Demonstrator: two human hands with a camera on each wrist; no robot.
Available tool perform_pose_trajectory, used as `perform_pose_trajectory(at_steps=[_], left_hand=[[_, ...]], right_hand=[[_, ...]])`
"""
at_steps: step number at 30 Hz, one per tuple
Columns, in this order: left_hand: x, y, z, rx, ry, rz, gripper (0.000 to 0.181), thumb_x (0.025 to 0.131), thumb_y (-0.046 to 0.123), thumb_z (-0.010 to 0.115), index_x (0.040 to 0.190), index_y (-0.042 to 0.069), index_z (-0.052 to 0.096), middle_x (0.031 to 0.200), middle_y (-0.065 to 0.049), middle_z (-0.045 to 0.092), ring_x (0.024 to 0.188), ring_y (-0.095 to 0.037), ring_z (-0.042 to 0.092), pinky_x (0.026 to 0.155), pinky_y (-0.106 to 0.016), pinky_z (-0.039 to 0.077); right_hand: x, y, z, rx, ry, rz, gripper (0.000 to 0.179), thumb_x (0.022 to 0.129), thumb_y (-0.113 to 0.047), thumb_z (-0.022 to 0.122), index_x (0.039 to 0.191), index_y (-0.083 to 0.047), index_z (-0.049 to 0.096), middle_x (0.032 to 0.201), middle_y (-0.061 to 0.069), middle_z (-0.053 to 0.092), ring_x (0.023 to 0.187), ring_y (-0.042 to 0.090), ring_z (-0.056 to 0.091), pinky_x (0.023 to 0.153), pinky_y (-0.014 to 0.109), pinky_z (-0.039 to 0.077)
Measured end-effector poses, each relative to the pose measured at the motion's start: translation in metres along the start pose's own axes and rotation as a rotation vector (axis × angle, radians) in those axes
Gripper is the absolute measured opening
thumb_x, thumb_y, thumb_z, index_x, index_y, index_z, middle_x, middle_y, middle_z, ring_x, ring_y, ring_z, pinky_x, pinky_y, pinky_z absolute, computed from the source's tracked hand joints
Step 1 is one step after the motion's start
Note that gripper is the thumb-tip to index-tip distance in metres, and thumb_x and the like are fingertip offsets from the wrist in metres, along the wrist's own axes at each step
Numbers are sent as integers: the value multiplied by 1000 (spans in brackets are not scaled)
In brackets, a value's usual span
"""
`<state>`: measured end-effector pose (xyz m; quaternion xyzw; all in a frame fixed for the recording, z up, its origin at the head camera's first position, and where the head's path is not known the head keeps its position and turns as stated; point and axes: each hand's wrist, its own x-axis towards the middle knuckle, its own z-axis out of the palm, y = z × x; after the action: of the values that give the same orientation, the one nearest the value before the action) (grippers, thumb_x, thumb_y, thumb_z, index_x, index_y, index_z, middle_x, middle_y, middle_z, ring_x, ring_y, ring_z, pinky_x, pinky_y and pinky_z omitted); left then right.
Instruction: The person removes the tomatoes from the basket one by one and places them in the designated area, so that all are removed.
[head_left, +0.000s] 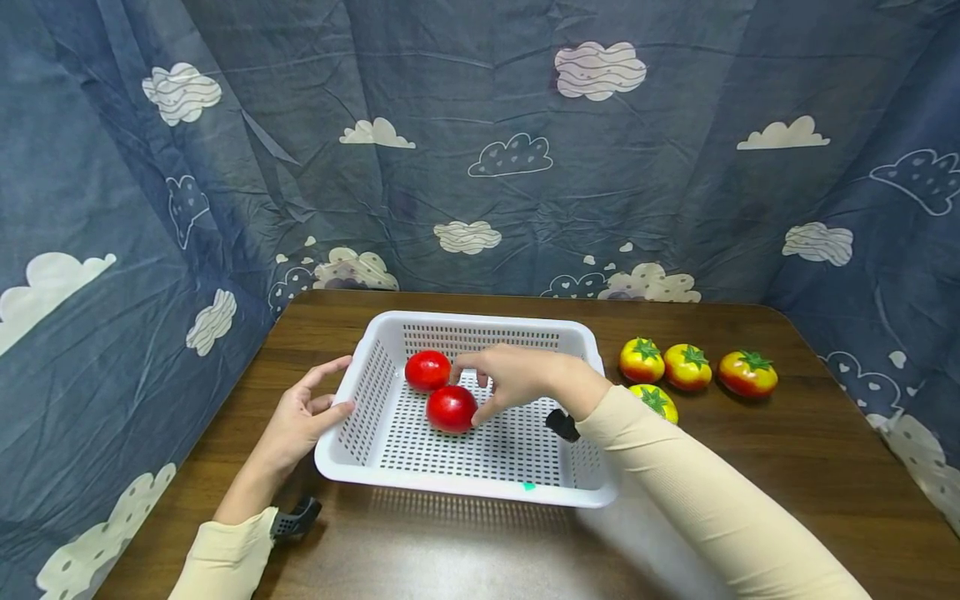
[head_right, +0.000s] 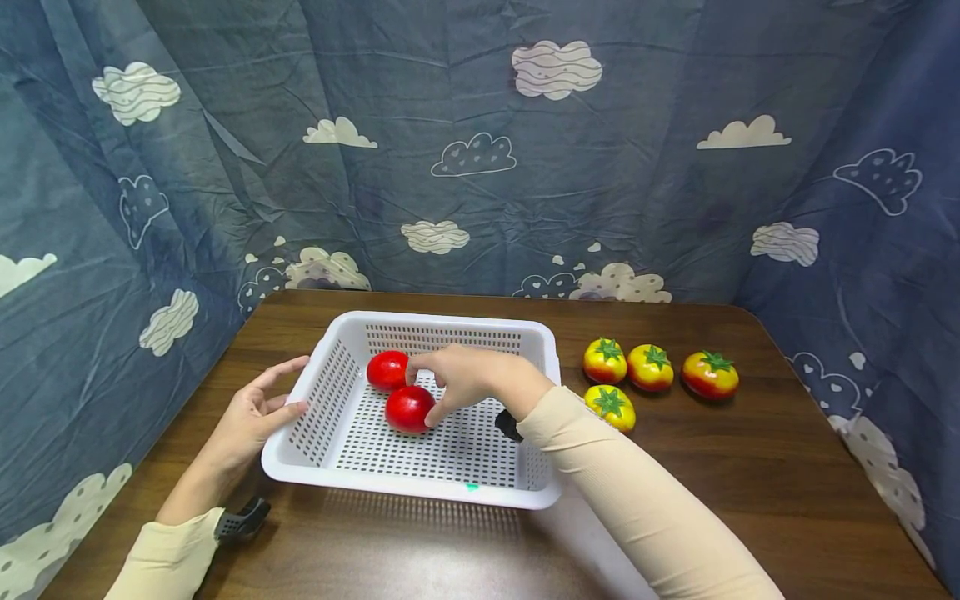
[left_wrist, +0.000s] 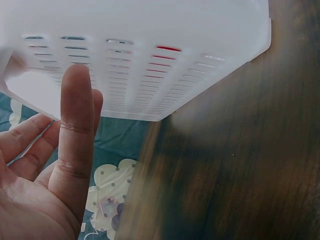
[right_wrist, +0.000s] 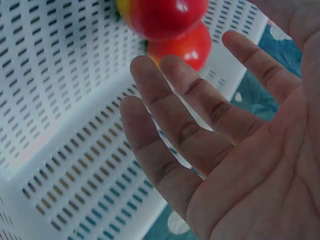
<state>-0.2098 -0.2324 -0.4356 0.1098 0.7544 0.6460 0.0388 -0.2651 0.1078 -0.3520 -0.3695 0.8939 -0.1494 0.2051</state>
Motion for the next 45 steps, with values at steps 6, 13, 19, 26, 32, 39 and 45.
perform_pose_trajectory(at_steps=[6, 13, 19, 26, 32, 39, 45], left_hand=[[1, 0, 0, 7, 1, 10, 71, 99, -2, 70, 162, 3, 39, 111, -22, 77, 89, -16, 80, 69, -43, 68], [1, 1, 0, 17, -3, -3, 71, 99, -2, 69, 163, 4, 38, 117, -34, 72, 90, -15, 80, 70, -45, 68], [1, 1, 0, 2, -5, 0, 71, 100, -2, 69, 163, 4, 38, 116, -29, 74, 90, -15, 80, 70, -45, 68], [1, 1, 1, -11, -9, 5, 71, 99, -2, 70, 163, 2, 37, 112, -21, 77, 90, -15, 80, 70, -44, 68], [0, 0, 1, -4, -6, 5, 71, 99, -2, 70, 163, 2, 37, 116, -29, 74, 91, -15, 80, 70, -44, 68], [0, 0, 1, 8, -8, 2, 72, 99, -1, 69, 163, 4, 37, 123, -41, 68, 91, -15, 80, 70, -46, 68], [-1, -1, 0, 13, -6, 4, 72, 99, -1, 69, 163, 4, 37, 126, -43, 66, 92, -14, 80, 70, -45, 68]], right_hand=[[9, -3, 10, -11, -35, 0, 56, 87, -21, 90, 138, -21, 65, 124, 5, 71, 104, 23, 67, 89, 36, 60], [15, -7, 17, -19, -39, 6, 63, 84, -20, 92, 140, -20, 62, 133, 4, 69, 124, 24, 62, 102, 41, 59], [20, -10, 20, -9, -30, 38, 69, 83, -23, 93, 142, -21, 57, 136, 6, 64, 129, 24, 55, 104, 41, 58], [31, -10, 25, 3, -27, 72, 69, 83, -25, 94, 139, -22, 54, 138, 5, 62, 130, 23, 55, 105, 40, 58], [36, -11, 28, -7, -17, 90, 67, 82, -27, 95, 134, -23, 51, 136, 6, 62, 128, 22, 57, 107, 40, 58], [41, -13, 31, -16, -2, 98, 64, 84, -26, 93, 132, -23, 50, 133, 7, 63, 124, 23, 59, 106, 40, 59], [42, -12, 31, -8, -3, 88, 61, 86, -25, 91, 132, -22, 50, 131, 7, 65, 121, 22, 60, 104, 39, 59]])
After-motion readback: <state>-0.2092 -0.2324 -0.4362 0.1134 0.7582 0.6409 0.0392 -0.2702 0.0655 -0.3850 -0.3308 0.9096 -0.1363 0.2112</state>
